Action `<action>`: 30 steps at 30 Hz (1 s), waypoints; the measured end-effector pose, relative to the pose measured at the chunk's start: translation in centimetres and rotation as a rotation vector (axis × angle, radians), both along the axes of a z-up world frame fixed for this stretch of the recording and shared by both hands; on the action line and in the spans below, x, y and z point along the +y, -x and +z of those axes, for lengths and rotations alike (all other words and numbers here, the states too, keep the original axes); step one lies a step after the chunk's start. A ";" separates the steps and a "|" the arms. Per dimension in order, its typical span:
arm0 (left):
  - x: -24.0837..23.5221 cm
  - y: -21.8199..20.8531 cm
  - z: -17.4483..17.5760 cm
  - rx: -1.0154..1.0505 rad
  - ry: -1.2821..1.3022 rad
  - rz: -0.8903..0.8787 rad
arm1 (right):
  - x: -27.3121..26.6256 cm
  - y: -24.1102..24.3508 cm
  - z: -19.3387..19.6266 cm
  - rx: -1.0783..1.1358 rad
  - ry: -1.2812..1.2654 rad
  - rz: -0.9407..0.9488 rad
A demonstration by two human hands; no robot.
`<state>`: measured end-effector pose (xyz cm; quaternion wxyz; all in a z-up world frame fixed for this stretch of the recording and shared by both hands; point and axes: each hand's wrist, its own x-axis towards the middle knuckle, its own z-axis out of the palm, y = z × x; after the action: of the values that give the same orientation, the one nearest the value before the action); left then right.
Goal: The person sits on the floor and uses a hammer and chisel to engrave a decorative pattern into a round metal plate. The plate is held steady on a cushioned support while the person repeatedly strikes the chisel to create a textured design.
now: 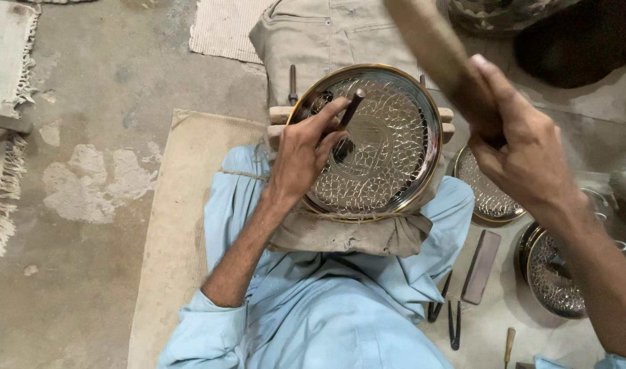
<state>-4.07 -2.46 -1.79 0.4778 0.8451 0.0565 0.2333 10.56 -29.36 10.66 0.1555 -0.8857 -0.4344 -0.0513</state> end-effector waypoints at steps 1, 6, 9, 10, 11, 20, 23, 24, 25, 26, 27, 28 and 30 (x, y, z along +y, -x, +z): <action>0.0 0.0 0.0 0.036 0.011 -0.002 | 0.2 0.1 0.3 -0.157 0.140 0.014; 0.1 0.1 0.2 -0.029 0.022 0.020 | 1.4 0.5 1.3 -0.020 -0.036 0.015; 0.1 0.1 0.2 -0.100 0.020 0.006 | 1.4 0.6 1.7 -0.367 0.385 0.079; 0.0 0.1 0.2 -0.146 0.014 -0.007 | 1.4 0.7 1.6 -0.351 0.335 0.056; 0.0 0.0 0.1 -0.107 0.018 -0.006 | 1.3 0.6 1.7 -0.337 0.284 0.033; -0.2 -0.3 -1.0 0.027 0.028 0.013 | 1.2 0.5 1.3 -0.164 0.122 0.046; -0.1 0.0 -0.9 -0.001 0.023 0.015 | 1.1 0.5 1.0 -0.225 0.277 0.043; 0.0 0.0 -0.8 -0.023 0.013 0.008 | 1.1 0.4 0.9 -0.327 0.429 0.038; -0.1 -0.2 -0.7 -0.046 0.003 -0.005 | 0.8 0.3 0.9 -0.267 0.350 0.021; -0.1 0.0 -0.6 -0.064 0.000 0.004 | 0.6 0.2 0.8 -0.207 0.271 0.004; -0.1 0.3 -0.5 -0.081 -0.002 0.015 | 0.6 0.1 0.7 -0.146 0.192 -0.011; -0.2 0.5 -0.4 -0.098 -0.005 0.025 | 0.5 0.0 0.8 -0.140 0.246 -0.015; -0.3 0.7 -0.4 -0.105 0.024 0.006 | 0.5 -0.1 0.7 -0.126 0.354 -0.019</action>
<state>-4.72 -2.80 -2.16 0.4895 0.8256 0.0366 0.2782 10.62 -28.84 11.32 -0.0306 -0.8983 -0.4371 -0.0309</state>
